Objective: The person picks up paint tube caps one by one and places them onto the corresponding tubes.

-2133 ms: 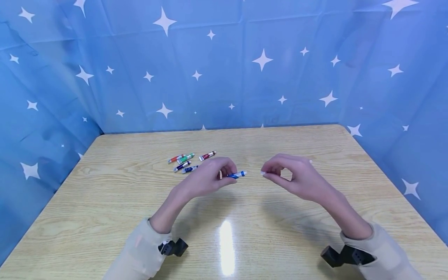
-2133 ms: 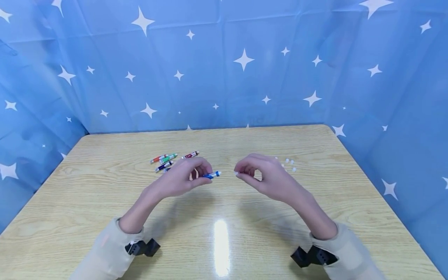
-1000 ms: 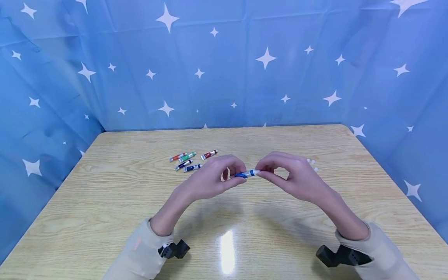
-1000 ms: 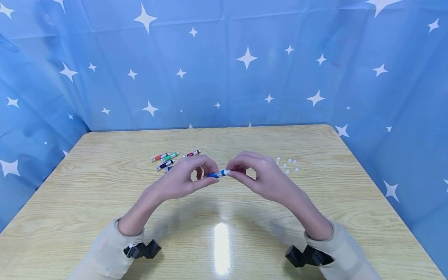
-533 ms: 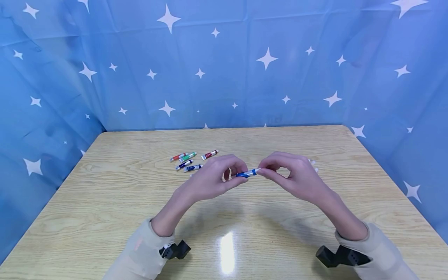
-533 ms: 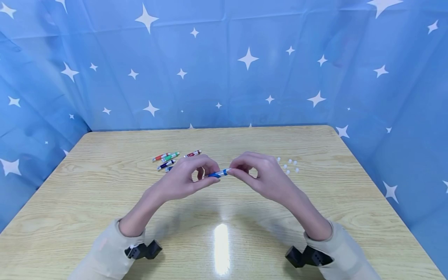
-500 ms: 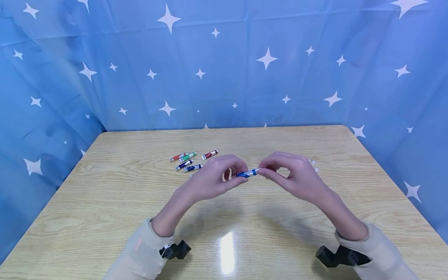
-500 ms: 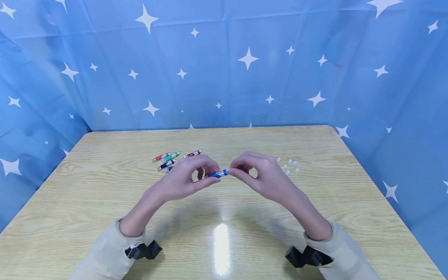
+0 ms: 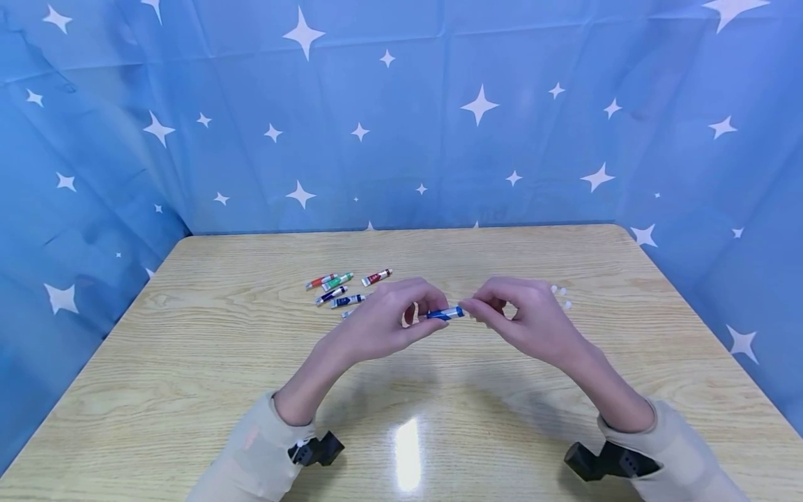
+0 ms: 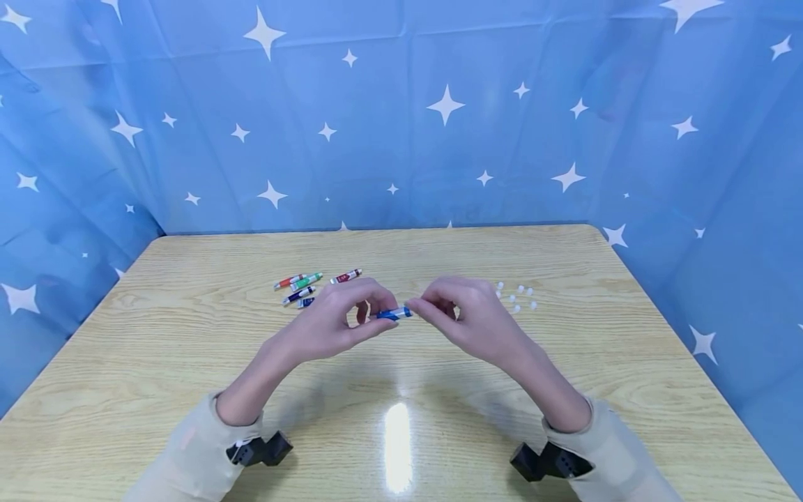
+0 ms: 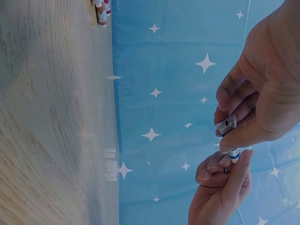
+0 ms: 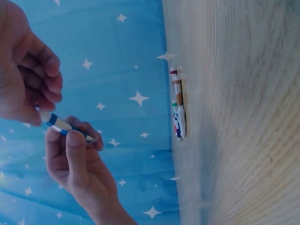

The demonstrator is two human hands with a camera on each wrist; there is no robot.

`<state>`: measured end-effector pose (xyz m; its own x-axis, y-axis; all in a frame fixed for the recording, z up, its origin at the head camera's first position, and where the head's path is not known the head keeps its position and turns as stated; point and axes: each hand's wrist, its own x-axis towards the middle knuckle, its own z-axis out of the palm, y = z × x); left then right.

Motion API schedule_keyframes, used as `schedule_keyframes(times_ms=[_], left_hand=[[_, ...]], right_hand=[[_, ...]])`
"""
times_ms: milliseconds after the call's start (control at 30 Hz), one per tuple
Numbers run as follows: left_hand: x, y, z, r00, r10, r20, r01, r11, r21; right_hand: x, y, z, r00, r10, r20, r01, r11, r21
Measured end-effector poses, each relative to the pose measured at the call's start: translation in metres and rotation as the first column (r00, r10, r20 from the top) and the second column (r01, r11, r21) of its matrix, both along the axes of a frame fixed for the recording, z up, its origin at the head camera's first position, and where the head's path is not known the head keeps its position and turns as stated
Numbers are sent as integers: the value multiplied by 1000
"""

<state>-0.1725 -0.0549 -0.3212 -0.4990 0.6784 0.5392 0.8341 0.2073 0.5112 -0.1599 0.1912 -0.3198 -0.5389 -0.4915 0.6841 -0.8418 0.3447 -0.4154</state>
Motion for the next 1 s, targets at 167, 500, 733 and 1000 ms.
schedule_keyframes(times_ms=[167, 500, 733, 1000], left_hand=[[0, 1, 1, 1000, -1, 10, 1, 1000, -1], [-1, -1, 0, 998, 14, 62, -14, 1000, 9], [-1, -2, -1, 999, 21, 50, -21, 1000, 11], [-2, -1, -2, 1000, 11, 22, -11, 1000, 17]], right_hand=[[2, 0, -1, 999, -26, 28, 26, 1000, 14], [3, 8, 6, 997, -6, 79, 2, 999, 46], [0, 6, 6, 997, 74, 14, -75, 996, 48], [-1, 5, 4, 998, 65, 0, -65, 997, 49]])
